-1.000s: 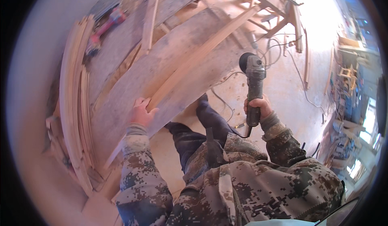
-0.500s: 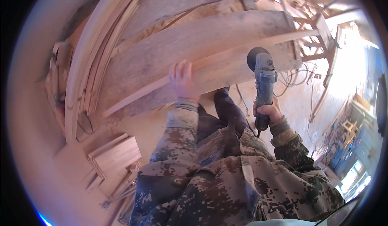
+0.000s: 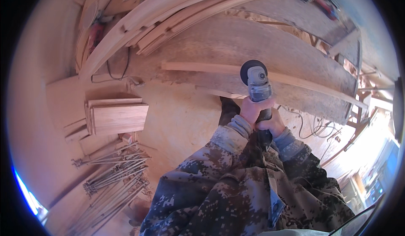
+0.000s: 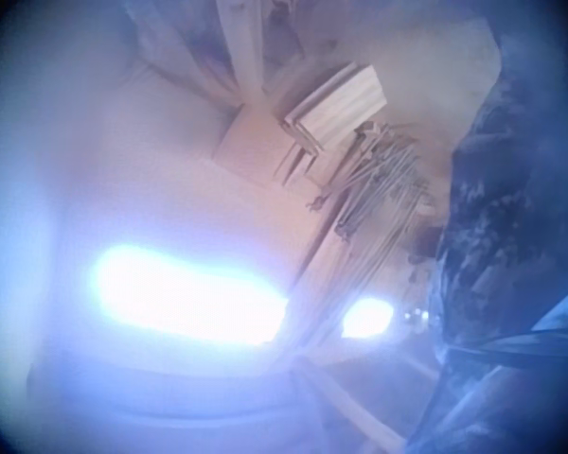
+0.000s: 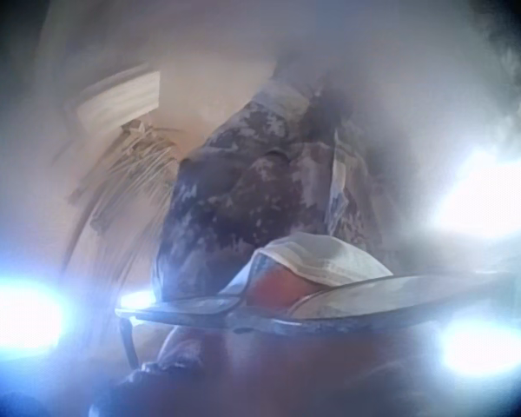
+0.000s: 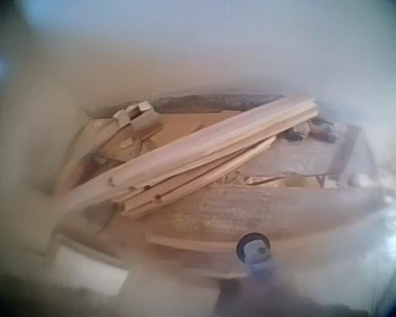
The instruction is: The person uses an angle grinder to smooth the surface of a wooden plank. They hold the plank with one hand and guide the grinder along its length with the other, repeatedly moving the tool back and forth to remove material and create a smoother finish.
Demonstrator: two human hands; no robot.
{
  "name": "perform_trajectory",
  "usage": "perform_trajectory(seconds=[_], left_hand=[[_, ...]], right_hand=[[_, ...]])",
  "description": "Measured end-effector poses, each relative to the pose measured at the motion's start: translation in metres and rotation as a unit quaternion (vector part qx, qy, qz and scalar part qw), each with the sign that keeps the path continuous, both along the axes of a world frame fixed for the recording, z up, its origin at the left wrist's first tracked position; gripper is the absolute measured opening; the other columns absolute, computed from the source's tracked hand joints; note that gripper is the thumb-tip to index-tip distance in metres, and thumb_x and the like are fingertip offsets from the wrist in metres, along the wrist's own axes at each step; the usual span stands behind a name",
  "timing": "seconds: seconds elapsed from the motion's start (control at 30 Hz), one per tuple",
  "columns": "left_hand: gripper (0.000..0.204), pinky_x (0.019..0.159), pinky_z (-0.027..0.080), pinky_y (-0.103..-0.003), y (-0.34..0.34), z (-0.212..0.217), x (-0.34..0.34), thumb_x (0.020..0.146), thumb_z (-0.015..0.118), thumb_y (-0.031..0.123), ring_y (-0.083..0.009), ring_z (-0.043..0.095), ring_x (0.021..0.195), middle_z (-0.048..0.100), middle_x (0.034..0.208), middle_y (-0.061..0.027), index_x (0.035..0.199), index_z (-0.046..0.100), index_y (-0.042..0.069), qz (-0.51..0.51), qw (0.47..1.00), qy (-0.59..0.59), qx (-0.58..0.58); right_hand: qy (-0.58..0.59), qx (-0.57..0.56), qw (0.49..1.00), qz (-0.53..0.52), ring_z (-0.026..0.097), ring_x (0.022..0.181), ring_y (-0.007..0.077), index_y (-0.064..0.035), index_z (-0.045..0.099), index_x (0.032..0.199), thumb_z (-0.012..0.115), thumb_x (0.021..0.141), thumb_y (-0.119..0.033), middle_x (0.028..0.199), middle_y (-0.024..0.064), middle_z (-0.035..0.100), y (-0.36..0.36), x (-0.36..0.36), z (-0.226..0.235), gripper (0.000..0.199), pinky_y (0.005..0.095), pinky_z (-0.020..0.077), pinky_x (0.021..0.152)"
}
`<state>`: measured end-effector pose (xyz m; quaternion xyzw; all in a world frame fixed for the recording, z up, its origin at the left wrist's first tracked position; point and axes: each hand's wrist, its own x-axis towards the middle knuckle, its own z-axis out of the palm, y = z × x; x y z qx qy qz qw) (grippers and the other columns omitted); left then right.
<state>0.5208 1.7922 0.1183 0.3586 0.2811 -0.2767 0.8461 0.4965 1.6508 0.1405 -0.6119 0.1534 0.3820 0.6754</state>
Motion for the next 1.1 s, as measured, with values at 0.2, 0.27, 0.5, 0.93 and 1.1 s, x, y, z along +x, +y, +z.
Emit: perform_trajectory(seconds=[0.2, 0.27, 0.5, 0.93, 1.1], left_hand=[[0.016, 0.072, 0.057, -0.034, 0.086, 0.001, 0.009, 0.084, 0.079, 0.011, -0.019, 0.07, 0.075, 0.073, 0.086, -0.0073, 0.095, 0.072, 0.002, 0.095, 0.995, 0.016, 0.011], [0.015, 0.07, 0.057, -0.034, 0.116, -0.001, 0.012, 0.085, 0.078, 0.011, -0.0193, 0.069, 0.075, 0.072, 0.086, -0.0075, 0.095, 0.072, 0.002, 0.116, 0.992, 0.041, 0.032], [0.02, 0.074, 0.058, -0.038, 0.205, -0.009, 0.022, 0.088, 0.075, 0.019, -0.0224, 0.07, 0.078, 0.071, 0.085, -0.0111, 0.096, 0.071, 0.001, 0.195, 0.981, 0.022, -0.007], [0.015, 0.074, 0.058, -0.036, 0.214, 0.006, 0.017, 0.086, 0.075, 0.011, -0.0219, 0.07, 0.077, 0.072, 0.089, -0.0086, 0.097, 0.069, 0.004, 0.268, 0.963, 0.012, -0.002], [0.015, 0.074, 0.058, -0.036, 0.211, 0.0, 0.021, 0.087, 0.074, 0.013, -0.022, 0.071, 0.077, 0.072, 0.088, -0.0104, 0.097, 0.069, 0.003, 0.221, 0.975, 0.001, 0.027]], right_hand=[[0.032, -0.033, 0.995, 0.085, 0.068, 0.084, 0.0163, 0.0016, 0.054, 0.127, 0.081, 0.062, -0.003, 0.096, 0.0057, 0.068, 0.085, 0.031, -0.01, 0.071, 0.0322, 0.0579, 0.077], [0.016, -0.012, 0.996, 0.085, 0.068, 0.084, 0.0164, 0.0016, 0.052, 0.13, 0.081, 0.062, -0.003, 0.096, 0.0058, 0.068, 0.117, 0.04, -0.011, 0.074, 0.0319, 0.0578, 0.077], [0.038, -0.031, 0.983, 0.179, 0.066, 0.087, 0.017, -0.001, 0.05, 0.135, 0.08, 0.064, -0.003, 0.099, 0.0057, 0.067, 0.21, 0.083, -0.001, 0.078, 0.0332, 0.0558, 0.079], [0.003, 0.003, 0.986, 0.166, 0.068, 0.089, 0.0193, -0.0037, 0.053, 0.136, 0.08, 0.064, -0.004, 0.098, 0.0068, 0.068, 0.225, 0.076, 0.004, 0.077, 0.0336, 0.0573, 0.08], [0.032, -0.034, 0.982, 0.181, 0.068, 0.093, 0.0185, -0.0026, 0.053, 0.137, 0.08, 0.064, -0.004, 0.1, 0.007, 0.069, 0.223, 0.081, 0.012, 0.078, 0.0326, 0.0566, 0.083]])
